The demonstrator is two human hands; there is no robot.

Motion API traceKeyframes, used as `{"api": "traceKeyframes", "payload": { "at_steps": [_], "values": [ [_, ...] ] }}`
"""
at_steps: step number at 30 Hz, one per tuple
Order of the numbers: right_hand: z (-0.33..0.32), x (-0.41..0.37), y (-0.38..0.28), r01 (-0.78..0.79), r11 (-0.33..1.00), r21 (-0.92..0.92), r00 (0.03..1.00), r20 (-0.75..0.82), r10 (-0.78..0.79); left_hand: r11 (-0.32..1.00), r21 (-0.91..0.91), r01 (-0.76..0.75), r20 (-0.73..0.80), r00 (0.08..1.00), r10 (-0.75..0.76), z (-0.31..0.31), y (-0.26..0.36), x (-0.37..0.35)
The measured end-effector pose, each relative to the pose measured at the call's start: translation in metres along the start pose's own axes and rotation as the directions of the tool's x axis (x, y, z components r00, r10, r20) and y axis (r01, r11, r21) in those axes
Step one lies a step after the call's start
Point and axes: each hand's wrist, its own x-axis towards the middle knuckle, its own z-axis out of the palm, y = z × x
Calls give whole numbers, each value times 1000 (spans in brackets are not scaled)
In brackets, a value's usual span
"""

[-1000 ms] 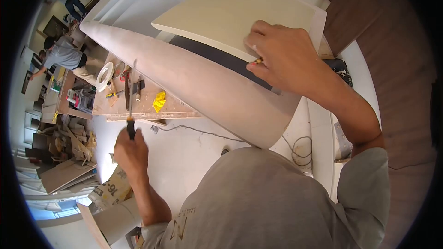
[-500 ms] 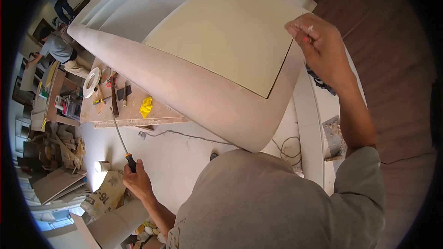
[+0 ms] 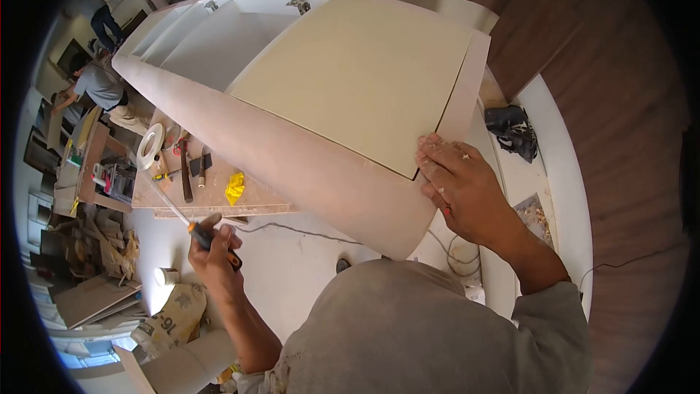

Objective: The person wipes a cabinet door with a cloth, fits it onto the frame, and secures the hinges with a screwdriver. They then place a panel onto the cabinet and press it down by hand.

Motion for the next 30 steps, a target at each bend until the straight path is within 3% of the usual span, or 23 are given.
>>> {"api": "traceKeyframes", "payload": {
  "at_steps": [3, 5, 7, 9, 11, 14, 21, 26, 30],
  "values": [
    [1, 1, -2, 23, 999, -44, 998, -57, -25, 987, 142, -70, 65, 996, 62, 37, 27, 32],
    [3, 1, -2, 25, 999, -42, 997, -73, -28, 945, 236, -226, 203, 963, 179, 60, 44, 64],
    [5, 3, -1, 25, 999, -25, 995, -91, -27, 841, 343, -419, 241, 904, 353, 80, 38, 111],
    [8, 4, -2, 22, 1000, 9, 994, -106, -21, 731, 512, -451, 313, 891, 330, 102, 34, 158],
    [13, 4, -3, -9, 1000, 5, 991, -133, 10, 615, 689, -384, 356, 918, 174, 130, 42, 178],
    [24, -1, -3, -18, 1000, 10, 976, -215, 20, 326, 842, -429, 432, 899, 68, 155, 37, 197],
    [44, -14, -4, -55, 972, 228, 923, -360, 137, 230, 890, -394, 378, 919, 112, 167, 26, 212],
    [42, -16, -2, -68, 972, 224, 935, -325, 140, 98, 893, -438, 422, 894, 149, 175, 24, 208],
    [44, -12, -1, -53, 975, 215, 932, -339, 125, 152, 874, -461, 442, 886, 144, 170, 25, 209]
  ]
}}
